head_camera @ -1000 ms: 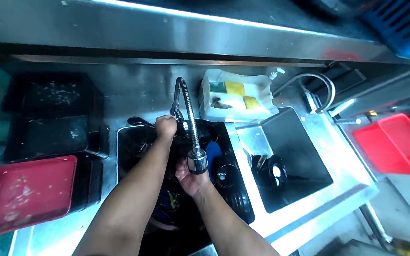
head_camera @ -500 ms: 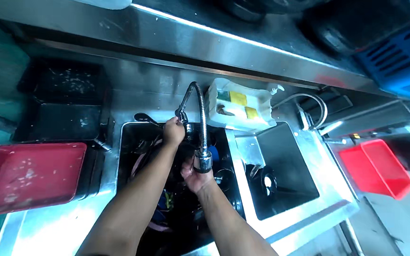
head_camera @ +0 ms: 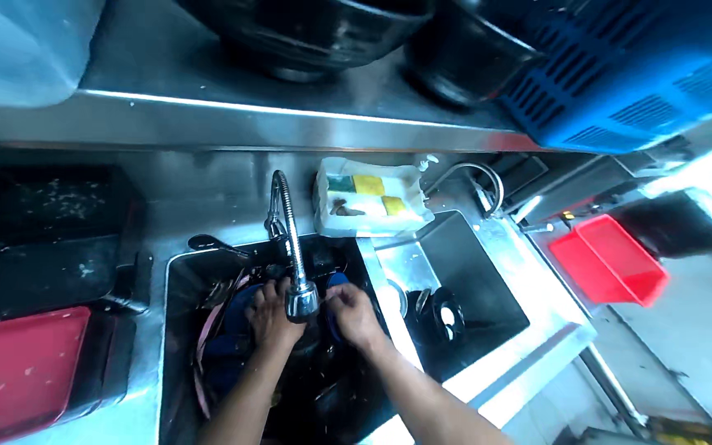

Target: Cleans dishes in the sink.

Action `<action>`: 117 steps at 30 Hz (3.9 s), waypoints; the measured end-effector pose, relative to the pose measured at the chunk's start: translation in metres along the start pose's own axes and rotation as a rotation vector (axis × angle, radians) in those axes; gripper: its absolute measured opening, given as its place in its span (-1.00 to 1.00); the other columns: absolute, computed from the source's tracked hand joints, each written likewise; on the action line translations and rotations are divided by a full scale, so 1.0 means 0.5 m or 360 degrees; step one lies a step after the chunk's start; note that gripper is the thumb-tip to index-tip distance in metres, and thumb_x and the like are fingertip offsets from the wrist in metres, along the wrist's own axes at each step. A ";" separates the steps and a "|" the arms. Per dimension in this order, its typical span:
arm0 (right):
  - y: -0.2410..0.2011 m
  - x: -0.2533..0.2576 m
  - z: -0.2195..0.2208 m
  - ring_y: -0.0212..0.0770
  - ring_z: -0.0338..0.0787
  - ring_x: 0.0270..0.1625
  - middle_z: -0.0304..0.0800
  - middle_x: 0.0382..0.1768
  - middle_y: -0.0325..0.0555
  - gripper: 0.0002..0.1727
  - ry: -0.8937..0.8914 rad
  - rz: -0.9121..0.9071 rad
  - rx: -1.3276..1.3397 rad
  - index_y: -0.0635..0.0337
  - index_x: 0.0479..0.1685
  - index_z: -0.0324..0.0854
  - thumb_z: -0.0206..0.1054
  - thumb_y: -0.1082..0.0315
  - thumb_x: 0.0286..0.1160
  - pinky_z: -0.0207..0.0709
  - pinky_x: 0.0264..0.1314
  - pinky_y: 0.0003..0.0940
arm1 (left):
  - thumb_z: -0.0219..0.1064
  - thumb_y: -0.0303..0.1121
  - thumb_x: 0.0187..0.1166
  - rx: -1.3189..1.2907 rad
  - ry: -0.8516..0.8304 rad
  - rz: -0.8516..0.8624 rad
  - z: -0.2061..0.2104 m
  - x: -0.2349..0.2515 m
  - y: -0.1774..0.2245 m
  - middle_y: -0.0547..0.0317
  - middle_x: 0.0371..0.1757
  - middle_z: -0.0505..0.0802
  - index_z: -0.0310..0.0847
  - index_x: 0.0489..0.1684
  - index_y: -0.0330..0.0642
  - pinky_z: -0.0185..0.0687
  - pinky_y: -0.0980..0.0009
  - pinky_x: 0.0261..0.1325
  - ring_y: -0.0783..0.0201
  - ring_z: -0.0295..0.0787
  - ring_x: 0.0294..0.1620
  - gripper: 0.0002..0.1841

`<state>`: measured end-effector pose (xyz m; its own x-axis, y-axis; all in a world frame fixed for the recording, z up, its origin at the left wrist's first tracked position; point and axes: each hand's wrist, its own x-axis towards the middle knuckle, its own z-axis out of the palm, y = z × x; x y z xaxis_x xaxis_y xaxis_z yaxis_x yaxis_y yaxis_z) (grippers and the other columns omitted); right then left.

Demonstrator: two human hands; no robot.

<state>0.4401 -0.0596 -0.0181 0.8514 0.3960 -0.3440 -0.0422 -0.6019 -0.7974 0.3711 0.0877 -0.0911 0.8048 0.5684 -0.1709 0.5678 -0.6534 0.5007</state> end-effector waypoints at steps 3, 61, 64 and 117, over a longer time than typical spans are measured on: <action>-0.031 0.049 -0.109 -0.11 0.84 0.12 0.81 0.16 -0.03 -0.68 0.0166 -0.0044 -0.0227 0.11 0.23 0.71 0.30 0.16 0.68 0.71 0.26 -0.01 | 0.40 0.31 0.41 -0.0063 -0.0176 -0.0024 -0.037 0.023 -0.004 -0.21 0.39 0.74 0.61 0.47 -0.13 0.49 -0.23 0.46 -0.20 0.61 0.48 -0.21; -0.062 -0.223 0.120 0.02 0.81 -0.07 0.80 -0.15 0.13 -0.40 -0.0186 -0.0064 0.0387 0.22 0.10 0.69 0.01 -0.17 0.80 0.68 0.07 0.13 | -0.04 0.31 0.73 -0.2146 -0.0282 -0.0566 -0.091 -0.280 0.026 0.05 0.47 0.69 0.32 0.71 0.12 0.67 -0.09 0.32 0.03 0.67 0.40 -0.31; 0.000 -0.237 0.138 0.00 0.57 0.60 0.69 0.46 -0.01 -0.45 -0.0493 -0.0253 -0.0590 0.02 0.56 0.57 0.00 -0.02 0.76 0.25 0.73 0.25 | 0.05 0.09 0.80 -0.2358 -0.0180 -0.0818 -0.101 -0.296 -0.008 -0.04 0.08 0.83 0.59 0.33 -0.12 0.75 0.01 0.05 0.06 0.80 0.05 -0.50; 0.375 -0.091 -0.222 0.20 0.69 0.41 0.73 0.32 0.19 -0.43 0.0348 0.0156 -0.0416 0.23 0.34 0.68 0.06 -0.06 0.78 0.54 0.46 0.23 | 0.34 -0.13 0.70 -0.1346 -0.0062 -0.0675 0.151 -0.166 0.204 -0.18 0.28 0.78 0.60 0.37 -0.31 0.67 -0.09 0.19 -0.01 0.74 0.24 -0.54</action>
<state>0.4514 -0.2678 -0.0970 0.9430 0.1868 -0.2756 -0.0180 -0.7981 -0.6022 0.3752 -0.0639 -0.0897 0.5740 0.6483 -0.5002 0.5127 0.1918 0.8369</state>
